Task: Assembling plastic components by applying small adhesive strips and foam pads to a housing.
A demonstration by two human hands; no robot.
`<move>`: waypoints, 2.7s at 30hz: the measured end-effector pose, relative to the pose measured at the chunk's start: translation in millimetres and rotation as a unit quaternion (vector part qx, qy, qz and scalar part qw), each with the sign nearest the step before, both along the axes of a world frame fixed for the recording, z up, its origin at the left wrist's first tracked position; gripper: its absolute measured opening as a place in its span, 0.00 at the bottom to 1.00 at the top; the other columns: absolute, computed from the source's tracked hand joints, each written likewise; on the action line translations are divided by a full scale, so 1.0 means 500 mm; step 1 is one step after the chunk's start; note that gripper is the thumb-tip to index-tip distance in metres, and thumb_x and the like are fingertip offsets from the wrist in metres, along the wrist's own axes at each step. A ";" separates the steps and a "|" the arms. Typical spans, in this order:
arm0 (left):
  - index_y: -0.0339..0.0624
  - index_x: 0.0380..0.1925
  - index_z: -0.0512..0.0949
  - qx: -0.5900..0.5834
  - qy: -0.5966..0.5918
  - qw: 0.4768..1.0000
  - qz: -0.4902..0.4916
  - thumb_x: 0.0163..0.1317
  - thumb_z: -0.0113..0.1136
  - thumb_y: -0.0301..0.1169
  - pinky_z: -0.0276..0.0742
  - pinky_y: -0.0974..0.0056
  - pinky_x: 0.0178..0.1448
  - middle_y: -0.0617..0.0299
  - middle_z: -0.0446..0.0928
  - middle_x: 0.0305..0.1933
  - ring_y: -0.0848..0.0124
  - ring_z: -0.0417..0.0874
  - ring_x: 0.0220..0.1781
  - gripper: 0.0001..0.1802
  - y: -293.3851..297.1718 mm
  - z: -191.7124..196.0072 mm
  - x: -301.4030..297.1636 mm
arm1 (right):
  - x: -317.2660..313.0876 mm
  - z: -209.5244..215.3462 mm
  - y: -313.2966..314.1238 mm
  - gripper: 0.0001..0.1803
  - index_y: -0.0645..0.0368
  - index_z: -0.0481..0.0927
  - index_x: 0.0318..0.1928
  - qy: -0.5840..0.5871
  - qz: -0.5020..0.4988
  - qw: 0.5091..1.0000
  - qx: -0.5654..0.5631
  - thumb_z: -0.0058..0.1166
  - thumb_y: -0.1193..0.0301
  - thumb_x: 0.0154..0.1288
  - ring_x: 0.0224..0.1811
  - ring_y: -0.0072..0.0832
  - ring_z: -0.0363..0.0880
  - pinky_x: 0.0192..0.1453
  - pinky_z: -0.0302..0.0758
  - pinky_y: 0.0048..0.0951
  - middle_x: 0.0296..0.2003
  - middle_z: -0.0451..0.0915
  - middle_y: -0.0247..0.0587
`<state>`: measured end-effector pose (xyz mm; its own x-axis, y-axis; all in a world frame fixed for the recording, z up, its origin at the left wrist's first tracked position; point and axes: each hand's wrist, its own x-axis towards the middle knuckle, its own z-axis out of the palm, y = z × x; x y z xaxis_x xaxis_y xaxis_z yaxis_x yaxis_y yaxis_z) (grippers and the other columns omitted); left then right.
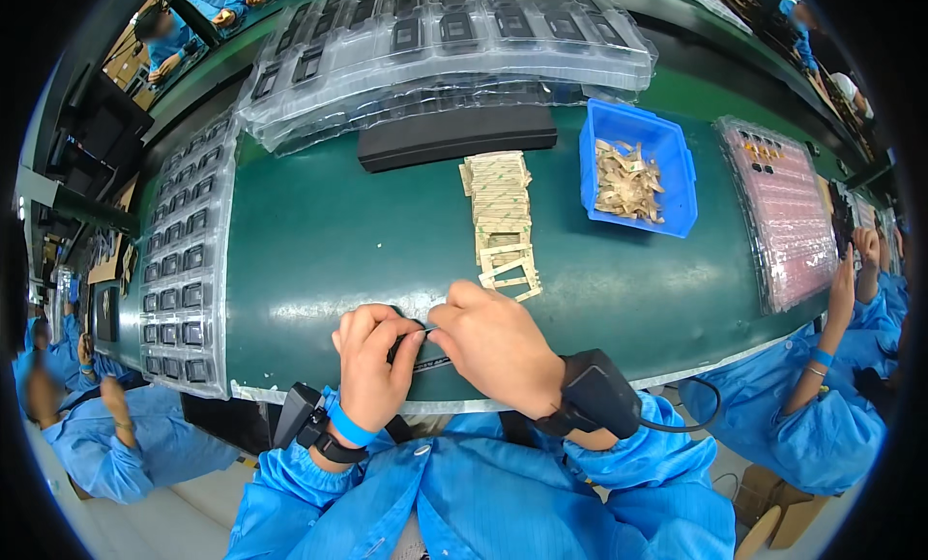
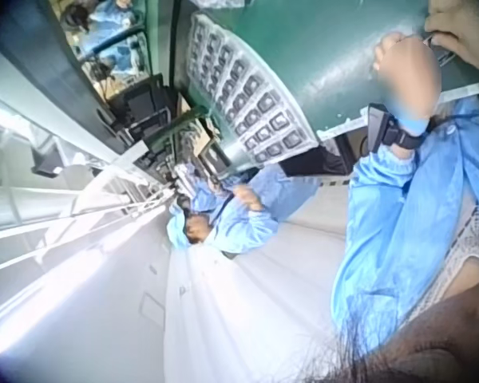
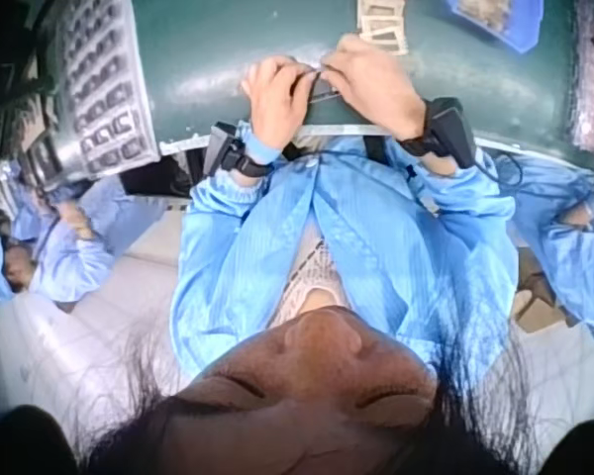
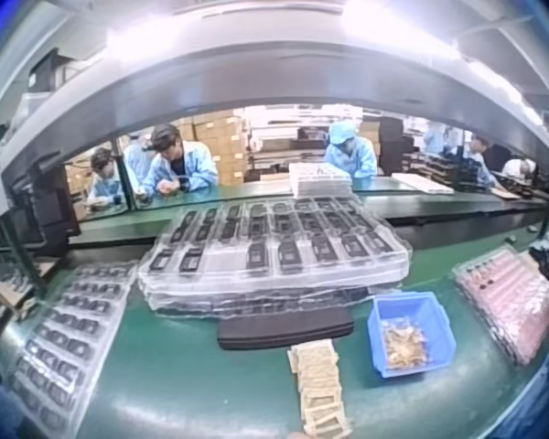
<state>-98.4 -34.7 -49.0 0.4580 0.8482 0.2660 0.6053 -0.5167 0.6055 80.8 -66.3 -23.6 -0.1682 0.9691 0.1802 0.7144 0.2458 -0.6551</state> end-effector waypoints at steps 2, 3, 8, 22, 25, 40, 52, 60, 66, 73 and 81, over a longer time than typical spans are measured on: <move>0.43 0.34 0.83 -0.014 0.001 1.000 -0.003 0.54 0.67 0.25 0.61 0.61 0.50 0.63 0.74 0.40 0.63 0.72 0.45 0.07 0.002 0.002 -0.003 | -0.009 -0.014 0.005 0.06 0.63 0.79 0.33 -0.026 0.010 1.000 0.006 0.59 0.73 0.59 0.33 0.46 0.79 0.38 0.77 0.41 0.32 0.74 0.46; 0.43 0.33 0.83 -0.026 0.001 1.000 -0.005 0.54 0.66 0.24 0.61 0.61 0.49 0.62 0.74 0.40 0.63 0.72 0.45 0.06 0.004 0.002 -0.005 | -0.013 -0.019 0.008 0.06 0.64 0.78 0.31 -0.053 0.021 0.998 0.015 0.58 0.73 0.59 0.33 0.45 0.79 0.38 0.77 0.40 0.32 0.74 0.46; 0.43 0.37 0.82 -0.015 -0.023 0.999 0.031 0.55 0.66 0.25 0.62 0.60 0.50 0.62 0.74 0.39 0.61 0.73 0.44 0.09 0.013 0.015 -0.018 | -0.022 -0.011 -0.003 0.05 0.63 0.77 0.30 -0.067 -0.021 0.997 -0.032 0.56 0.74 0.60 0.30 0.47 0.79 0.35 0.77 0.43 0.30 0.76 0.48; 0.43 0.34 0.82 0.026 0.011 0.999 0.029 0.57 0.66 0.29 0.61 0.59 0.47 0.63 0.76 0.35 0.64 0.74 0.40 0.06 0.008 0.003 -0.012 | -0.017 0.031 -0.023 0.07 0.61 0.81 0.30 0.090 -0.147 0.973 -0.152 0.59 0.70 0.61 0.27 0.47 0.81 0.31 0.76 0.41 0.24 0.81 0.48; 0.41 0.43 0.81 0.008 -0.015 1.000 0.018 0.56 0.67 0.29 0.62 0.59 0.51 0.61 0.78 0.40 0.62 0.76 0.45 0.14 0.000 0.004 -0.020 | -0.003 0.009 -0.017 0.04 0.59 0.82 0.33 0.059 -0.143 0.986 -0.058 0.60 0.72 0.60 0.30 0.46 0.81 0.33 0.77 0.40 0.27 0.81 0.46; 0.39 0.42 0.79 0.005 -0.046 0.999 -0.012 0.39 0.79 0.31 0.70 0.56 0.52 0.57 0.76 0.40 0.54 0.73 0.48 0.27 -0.026 -0.011 -0.045 | -0.018 -0.023 -0.019 0.11 0.54 0.84 0.42 -0.038 0.003 0.997 0.062 0.64 0.71 0.56 0.32 0.34 0.73 0.34 0.73 0.34 0.33 0.68 0.39; 0.45 0.34 0.81 0.058 0.007 0.998 0.021 0.35 0.79 0.38 0.60 0.59 0.49 0.64 0.75 0.35 0.62 0.74 0.43 0.24 -0.057 -0.008 -0.003 | -0.049 -0.024 -0.019 0.12 0.61 0.80 0.31 0.037 -0.203 0.977 0.044 0.69 0.69 0.51 0.35 0.40 0.74 0.36 0.71 0.40 0.34 0.70 0.43; 0.46 0.34 0.80 0.081 0.008 0.996 0.027 0.34 0.80 0.39 0.58 0.58 0.51 0.65 0.75 0.33 0.63 0.75 0.43 0.25 -0.059 -0.011 0.000 | -0.049 -0.031 -0.018 0.08 0.60 0.81 0.29 -0.004 -0.197 0.978 0.061 0.66 0.73 0.50 0.31 0.40 0.74 0.35 0.70 0.40 0.31 0.70 0.41; 0.46 0.34 0.80 0.078 0.002 0.997 0.022 0.33 0.80 0.39 0.57 0.59 0.51 0.65 0.75 0.34 0.63 0.75 0.43 0.25 -0.059 -0.014 -0.002 | -0.046 -0.040 -0.013 0.06 0.59 0.79 0.29 -0.030 -0.175 0.982 0.063 0.63 0.75 0.51 0.33 0.38 0.73 0.37 0.65 0.39 0.31 0.69 0.40; 0.46 0.36 0.80 0.074 -0.003 0.997 0.016 0.34 0.80 0.37 0.57 0.58 0.51 0.65 0.75 0.34 0.63 0.74 0.44 0.25 -0.059 -0.015 -0.006 | -0.051 -0.044 -0.024 0.07 0.59 0.76 0.31 -0.189 -0.112 0.971 0.090 0.61 0.73 0.53 0.36 0.37 0.72 0.40 0.62 0.37 0.32 0.68 0.40; 0.40 0.52 0.74 0.025 0.001 0.999 0.029 0.35 0.80 0.33 0.59 0.56 0.55 0.62 0.78 0.37 0.62 0.75 0.46 0.39 -0.057 -0.012 -0.004 | -0.013 0.039 -0.042 0.05 0.58 0.77 0.34 0.086 -0.108 0.990 -0.004 0.58 0.73 0.57 0.38 0.41 0.72 0.42 0.66 0.38 0.33 0.71 0.44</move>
